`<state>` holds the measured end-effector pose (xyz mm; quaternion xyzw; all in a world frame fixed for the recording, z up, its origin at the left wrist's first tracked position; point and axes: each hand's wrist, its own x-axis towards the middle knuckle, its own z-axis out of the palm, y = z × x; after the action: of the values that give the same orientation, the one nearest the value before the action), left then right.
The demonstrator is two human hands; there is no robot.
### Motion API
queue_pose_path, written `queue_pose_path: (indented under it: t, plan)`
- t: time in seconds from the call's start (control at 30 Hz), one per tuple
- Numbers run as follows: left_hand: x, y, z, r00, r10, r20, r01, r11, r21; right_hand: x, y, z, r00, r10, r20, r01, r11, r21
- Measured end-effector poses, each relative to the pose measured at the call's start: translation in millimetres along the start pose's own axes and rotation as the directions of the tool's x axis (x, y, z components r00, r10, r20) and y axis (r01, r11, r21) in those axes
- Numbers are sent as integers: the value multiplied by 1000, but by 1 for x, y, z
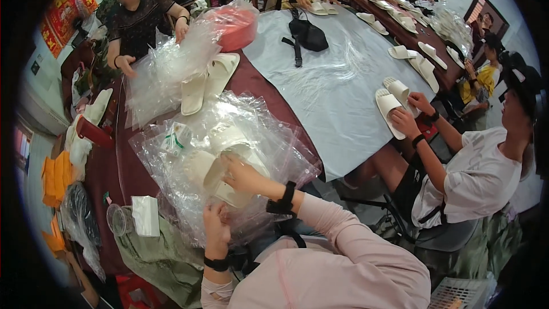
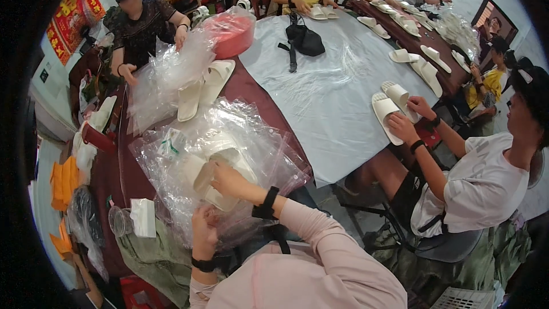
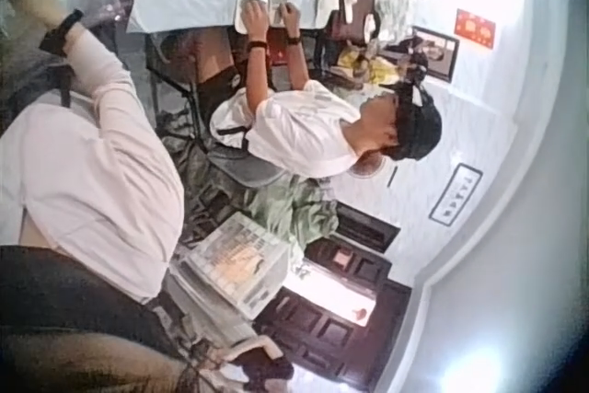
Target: Packing white slippers into plastic bags in a shoe manufacturing facility.
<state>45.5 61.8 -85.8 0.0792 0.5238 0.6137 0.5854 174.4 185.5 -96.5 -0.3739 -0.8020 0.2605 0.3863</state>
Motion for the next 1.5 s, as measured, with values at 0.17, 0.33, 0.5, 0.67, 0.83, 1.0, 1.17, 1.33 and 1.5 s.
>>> queue_pose_path:
  t: [0.17, 0.33, 0.5, 0.67, 0.83, 1.0, 1.17, 1.33, 1.5]
  plan:
    - [10, 11, -6, 986, -88, 141, 56, 974, 219, -15, -9, -51, 987, -13, 160, 8, 1000, 30]
    - [0, 24, 15, 984, -93, 151, 61, 977, 204, -9, 0, -89, 955, 227, -192, -275, 919, -282]
    - [-9, 55, 38, 949, -38, 313, 5, 994, 106, 5, 32, -111, 982, 182, -44, -174, 796, -579]
    - [-15, 118, 31, 934, 123, 336, -214, 944, 250, 73, -12, -126, 974, 217, -60, -220, 975, -38]
    - [-48, 149, 18, 790, 461, 404, -593, 742, 313, 109, -72, -148, 935, 316, 160, -337, 652, 680]
    - [-52, 146, -11, 583, 666, 465, -804, 555, 213, 92, -99, -163, 913, 56, 404, -330, 683, 651]
    - [-74, 170, -17, 710, 583, 396, -571, 805, -161, 63, -91, -147, 964, -194, 181, -92, 398, 913]
    - [-79, 174, -81, 372, 658, 655, 112, -732, 672, 32, -23, -83, 951, 79, 299, -274, 666, 694]
    - [-153, 186, -5, 424, 525, 738, 452, -829, 330, -18, 21, -44, 908, -214, 360, 237, 971, -21]
